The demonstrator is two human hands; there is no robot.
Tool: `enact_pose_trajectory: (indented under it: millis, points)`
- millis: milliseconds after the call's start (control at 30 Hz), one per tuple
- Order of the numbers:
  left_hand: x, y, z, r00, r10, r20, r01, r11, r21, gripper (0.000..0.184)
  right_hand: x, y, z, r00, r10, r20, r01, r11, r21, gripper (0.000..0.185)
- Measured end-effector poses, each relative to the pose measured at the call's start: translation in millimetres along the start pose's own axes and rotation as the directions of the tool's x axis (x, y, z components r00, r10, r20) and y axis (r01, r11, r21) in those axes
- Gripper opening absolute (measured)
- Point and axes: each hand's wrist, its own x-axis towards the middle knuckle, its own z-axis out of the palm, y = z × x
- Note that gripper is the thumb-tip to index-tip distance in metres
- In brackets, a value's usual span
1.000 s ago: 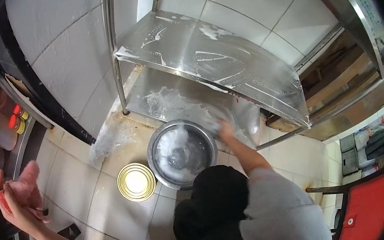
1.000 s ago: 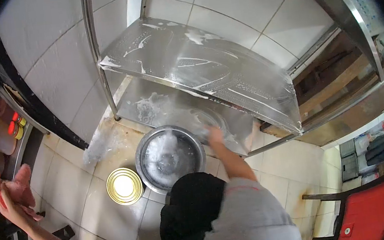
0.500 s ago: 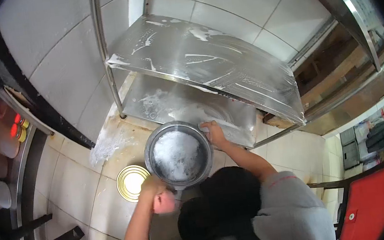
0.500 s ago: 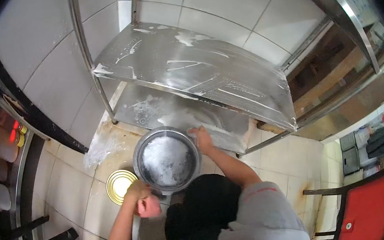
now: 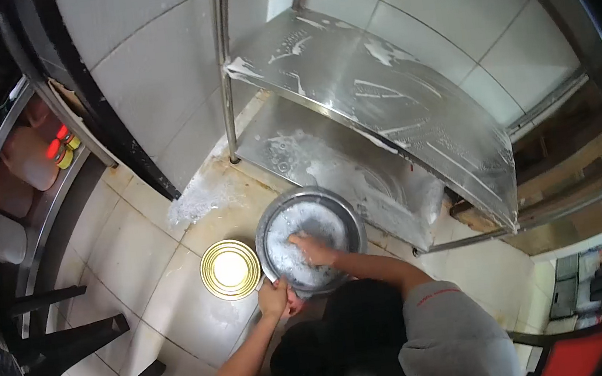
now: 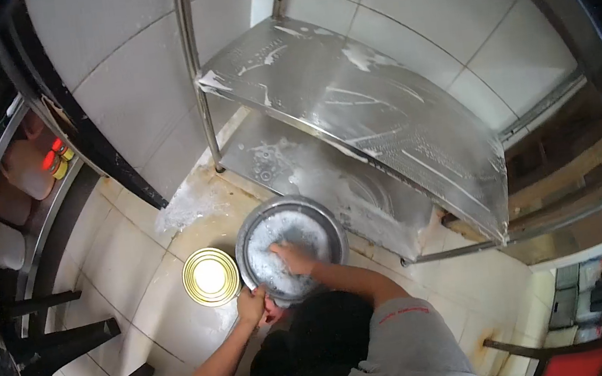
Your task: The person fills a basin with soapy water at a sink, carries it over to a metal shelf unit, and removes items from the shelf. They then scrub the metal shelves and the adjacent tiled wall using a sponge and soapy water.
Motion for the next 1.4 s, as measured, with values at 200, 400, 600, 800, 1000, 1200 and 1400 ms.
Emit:
enact_pose_trajectory:
  millis: [200,400,600,800,1000,1200,1400]
  points:
    - [-23.2,-28.0,-9.6,0.996,-0.084,-0.004,0.084,0.995,-0.044,0.039,83.2,6.8,-94.1,0.916,0.249,-0.316,-0.085,0.888,0.452,0.029]
    - [-31.1,-16.1,-14.1,0.983,-0.174,0.064,0.182,0.971,-0.155,0.044,226.2,61.2,-18.1,0.622,-0.163,-0.766,-0.020,0.975,-0.223,0.042]
    - [-31.1,-18.3,-14.8,0.978,-0.185,0.093,0.178,0.981,0.080,0.050,217.1,27.3,-53.6,0.864,-0.115,-0.490,-0.066,0.939,-0.338,0.049]
    - [3.2,50.1,-95.8,0.665,-0.275,0.694,-0.269,0.779,0.567,0.055,-77.3,211.0,-109.9,0.823,0.341,-0.454,-0.532,0.742,-0.408,0.045]
    - [33.4,129.4,-130.6,0.648,-0.352,0.675,-0.121,0.828,0.548,0.031,-85.2,284.9,-70.0,0.882,0.188,-0.433,-0.441,0.654,-0.614,0.025]
    - [17.5,106.0,-83.2,0.947,0.173,0.271,-0.285,0.841,0.461,0.018,-113.7,201.1,-112.8,0.834,0.420,-0.357,-0.492,0.860,-0.136,0.056]
    - [-14.4,51.5,27.5,0.835,0.134,0.534,-0.373,0.851,0.369,0.015,-171.4,327.8,-131.6,0.575,0.729,-0.371,-0.732,0.255,-0.632,0.052]
